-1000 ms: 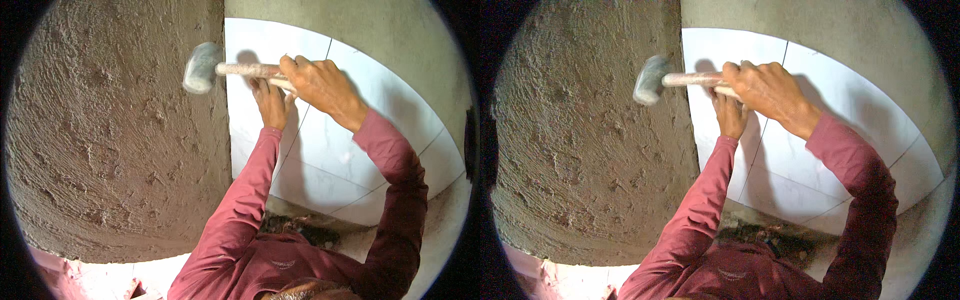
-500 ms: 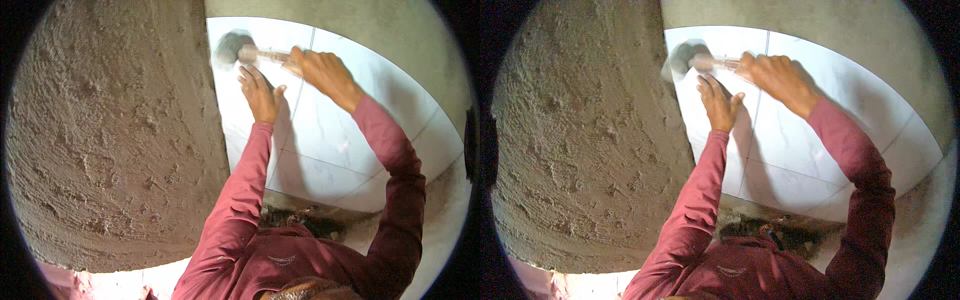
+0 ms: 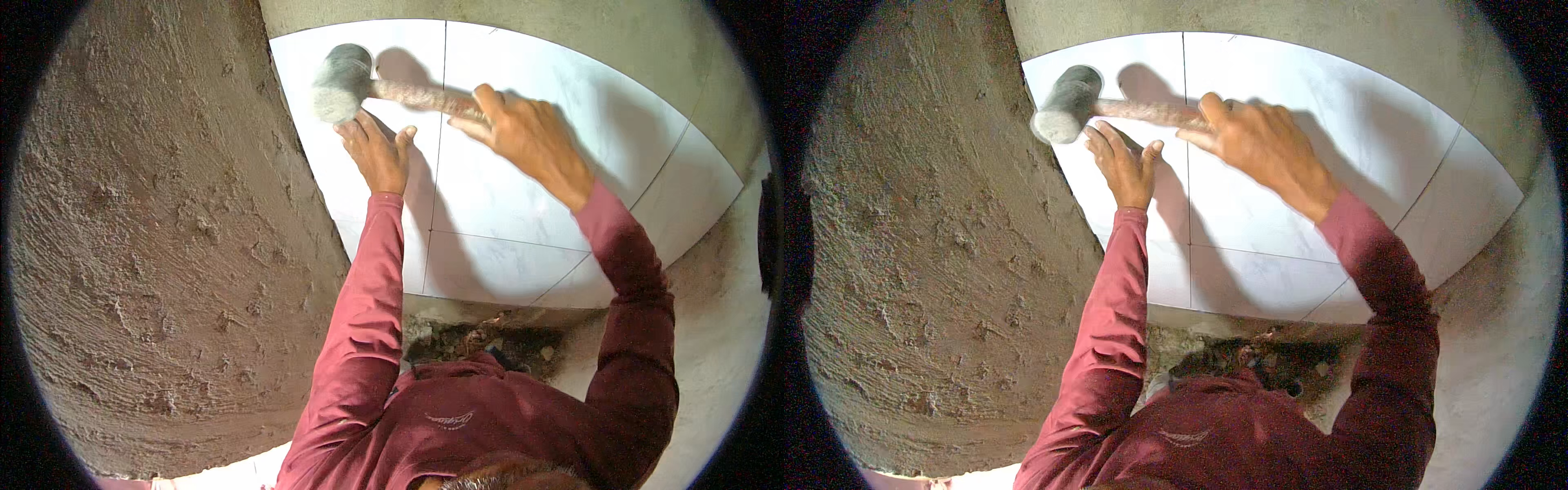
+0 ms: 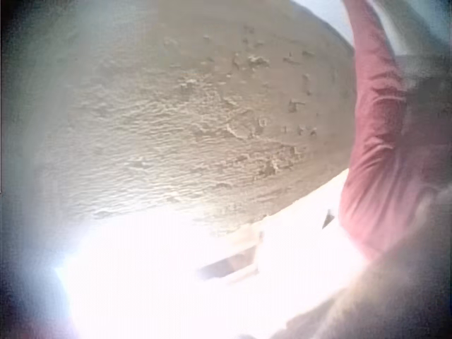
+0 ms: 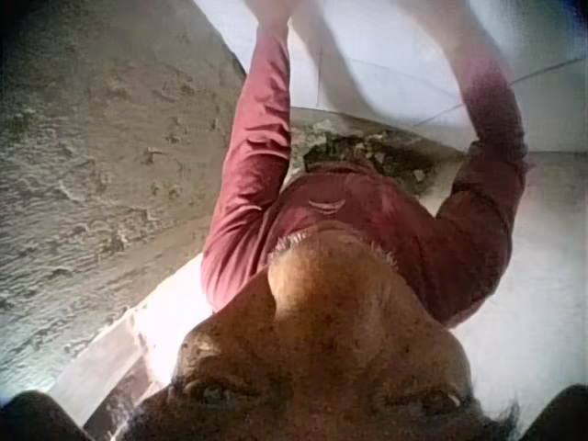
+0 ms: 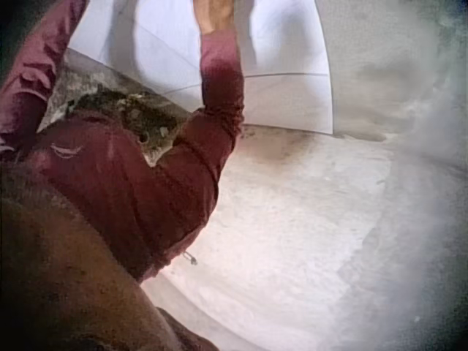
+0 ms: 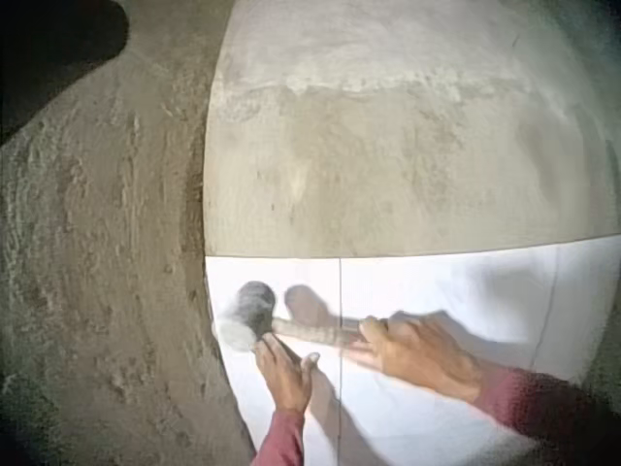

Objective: The person spreads mortar onto the back of a tile with a trowel, presses the tile onto the wall next to others, and then taps it into place using a rubber mallet.

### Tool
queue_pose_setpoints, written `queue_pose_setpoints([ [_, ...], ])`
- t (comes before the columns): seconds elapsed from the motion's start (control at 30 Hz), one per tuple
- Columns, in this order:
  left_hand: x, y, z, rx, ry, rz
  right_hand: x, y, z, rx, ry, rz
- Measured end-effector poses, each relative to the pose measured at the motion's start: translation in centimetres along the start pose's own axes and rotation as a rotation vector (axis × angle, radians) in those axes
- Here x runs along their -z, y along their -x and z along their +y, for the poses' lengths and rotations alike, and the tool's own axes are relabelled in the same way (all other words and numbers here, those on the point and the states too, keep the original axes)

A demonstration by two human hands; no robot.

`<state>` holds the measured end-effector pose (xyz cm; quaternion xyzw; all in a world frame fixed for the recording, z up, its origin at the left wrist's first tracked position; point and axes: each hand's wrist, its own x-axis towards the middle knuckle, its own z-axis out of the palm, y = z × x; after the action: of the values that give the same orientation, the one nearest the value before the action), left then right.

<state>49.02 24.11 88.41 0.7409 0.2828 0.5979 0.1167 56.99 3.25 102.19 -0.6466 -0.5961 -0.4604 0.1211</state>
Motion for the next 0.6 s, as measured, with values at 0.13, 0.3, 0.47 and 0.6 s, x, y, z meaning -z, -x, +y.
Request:
queue_pose_setpoints([
  [0.13, -0.2, 1.1, -2.6, -0.094, -0.03, -0.12, -0.6, 0.4, -0.9, 0.177, -0.054, 0.121],
  [0.3, -0.7, 0.0, -2.0, -0.025, 0.039, -0.025, 1.0, -1.6, -0.6, -0.18, -0.098, -0.248],
  [0.47, -3.0, 9.9, -6.3, 0.179, 0.201, -0.075, -1.0, 4.2, -1.1, -0.101, -0.202, -0.312],
  [0.6, -8.0, 23.3, -9.5, 0.504, 0.115, -0.349, -3.5, 11.6, -3.8, -0.056, -0.328, -0.376],
])
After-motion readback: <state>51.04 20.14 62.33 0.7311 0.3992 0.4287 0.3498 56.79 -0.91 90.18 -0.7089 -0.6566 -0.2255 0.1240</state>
